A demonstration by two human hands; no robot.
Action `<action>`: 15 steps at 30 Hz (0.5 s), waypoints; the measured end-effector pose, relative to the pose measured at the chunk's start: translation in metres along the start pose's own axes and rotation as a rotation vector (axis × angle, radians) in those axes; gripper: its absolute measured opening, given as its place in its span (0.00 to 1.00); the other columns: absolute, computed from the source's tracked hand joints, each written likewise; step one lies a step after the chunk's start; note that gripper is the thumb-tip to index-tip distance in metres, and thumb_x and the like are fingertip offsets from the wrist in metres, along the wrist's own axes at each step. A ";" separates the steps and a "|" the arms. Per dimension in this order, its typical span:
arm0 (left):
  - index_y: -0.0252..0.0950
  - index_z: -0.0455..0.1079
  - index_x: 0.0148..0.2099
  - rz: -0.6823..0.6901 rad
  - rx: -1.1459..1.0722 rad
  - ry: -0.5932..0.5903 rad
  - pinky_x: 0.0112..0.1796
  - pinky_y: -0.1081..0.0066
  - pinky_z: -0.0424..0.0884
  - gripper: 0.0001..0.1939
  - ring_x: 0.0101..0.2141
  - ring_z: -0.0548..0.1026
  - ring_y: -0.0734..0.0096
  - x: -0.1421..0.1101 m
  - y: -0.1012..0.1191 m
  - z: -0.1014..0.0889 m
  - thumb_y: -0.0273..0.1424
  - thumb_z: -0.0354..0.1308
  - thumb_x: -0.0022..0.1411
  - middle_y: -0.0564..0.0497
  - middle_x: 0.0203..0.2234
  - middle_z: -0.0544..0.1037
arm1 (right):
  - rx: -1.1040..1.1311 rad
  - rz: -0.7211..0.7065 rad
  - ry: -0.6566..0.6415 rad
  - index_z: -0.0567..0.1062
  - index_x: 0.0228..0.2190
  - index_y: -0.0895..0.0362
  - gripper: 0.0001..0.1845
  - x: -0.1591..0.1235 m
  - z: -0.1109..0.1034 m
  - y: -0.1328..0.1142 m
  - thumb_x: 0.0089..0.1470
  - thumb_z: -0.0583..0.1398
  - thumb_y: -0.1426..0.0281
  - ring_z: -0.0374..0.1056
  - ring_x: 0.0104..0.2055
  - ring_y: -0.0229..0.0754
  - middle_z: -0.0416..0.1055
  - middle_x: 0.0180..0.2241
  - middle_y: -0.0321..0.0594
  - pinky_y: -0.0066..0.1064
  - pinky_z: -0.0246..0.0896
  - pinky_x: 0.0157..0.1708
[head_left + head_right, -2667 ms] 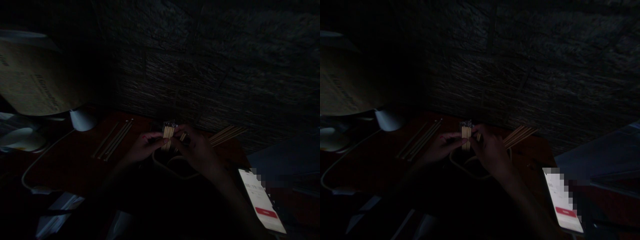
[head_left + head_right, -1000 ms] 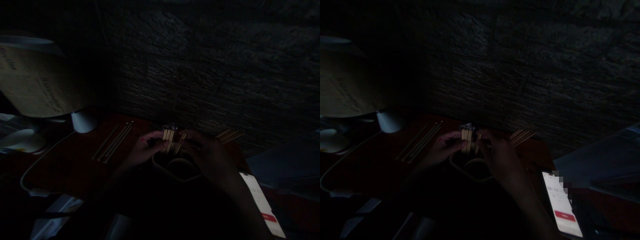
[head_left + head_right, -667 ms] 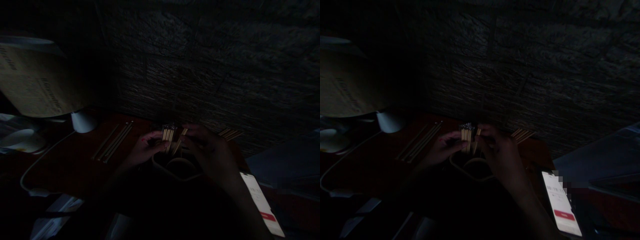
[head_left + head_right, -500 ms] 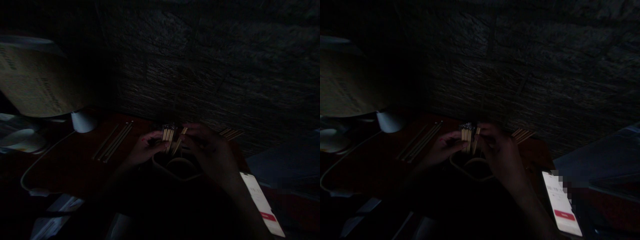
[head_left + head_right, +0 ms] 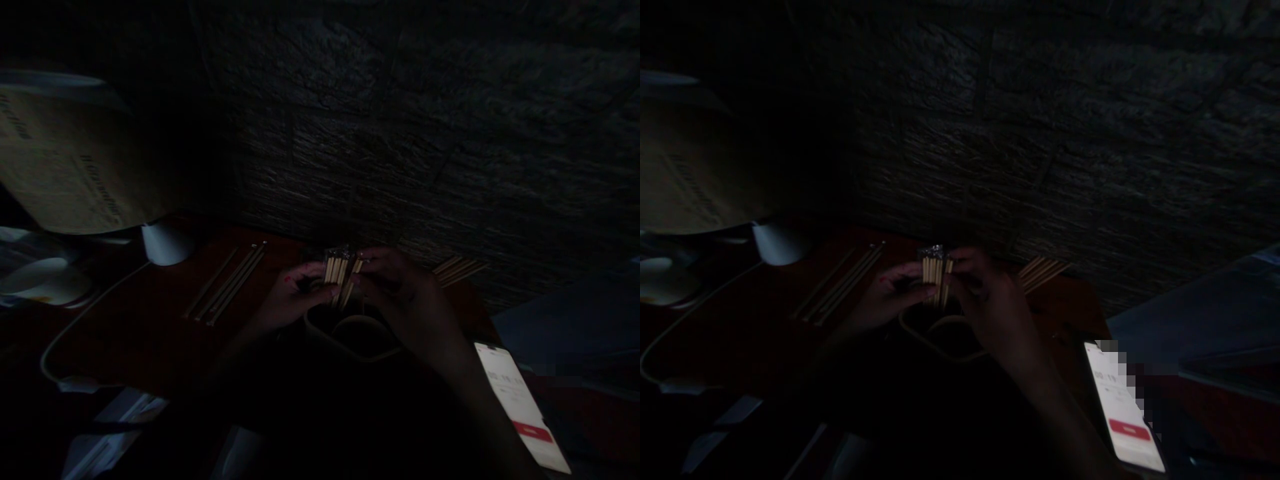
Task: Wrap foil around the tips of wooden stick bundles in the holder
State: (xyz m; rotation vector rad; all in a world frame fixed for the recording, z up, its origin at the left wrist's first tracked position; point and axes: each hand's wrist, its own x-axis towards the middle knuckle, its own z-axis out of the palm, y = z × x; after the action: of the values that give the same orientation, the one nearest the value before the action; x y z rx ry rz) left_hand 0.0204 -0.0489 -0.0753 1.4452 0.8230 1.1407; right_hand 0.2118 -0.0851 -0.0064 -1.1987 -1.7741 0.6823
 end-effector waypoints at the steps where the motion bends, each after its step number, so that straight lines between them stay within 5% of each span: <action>1: 0.36 0.77 0.47 0.007 0.003 -0.004 0.50 0.63 0.73 0.16 0.45 0.79 0.62 0.000 0.000 0.000 0.31 0.68 0.56 0.47 0.44 0.82 | 0.004 0.005 -0.004 0.72 0.45 0.51 0.12 0.000 0.000 0.000 0.58 0.62 0.70 0.77 0.42 0.43 0.79 0.41 0.38 0.35 0.73 0.41; 15: 0.36 0.76 0.48 -0.053 -0.014 0.010 0.50 0.61 0.73 0.17 0.46 0.79 0.62 0.000 0.000 0.001 0.31 0.68 0.55 0.46 0.45 0.82 | -0.015 0.019 -0.001 0.73 0.42 0.53 0.09 0.004 0.005 0.004 0.57 0.62 0.70 0.77 0.41 0.44 0.80 0.39 0.39 0.35 0.73 0.38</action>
State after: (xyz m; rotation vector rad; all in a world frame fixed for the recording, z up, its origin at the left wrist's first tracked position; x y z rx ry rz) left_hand 0.0212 -0.0488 -0.0756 1.3991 0.8539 1.1128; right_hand 0.2087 -0.0799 -0.0107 -1.2275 -1.7738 0.6822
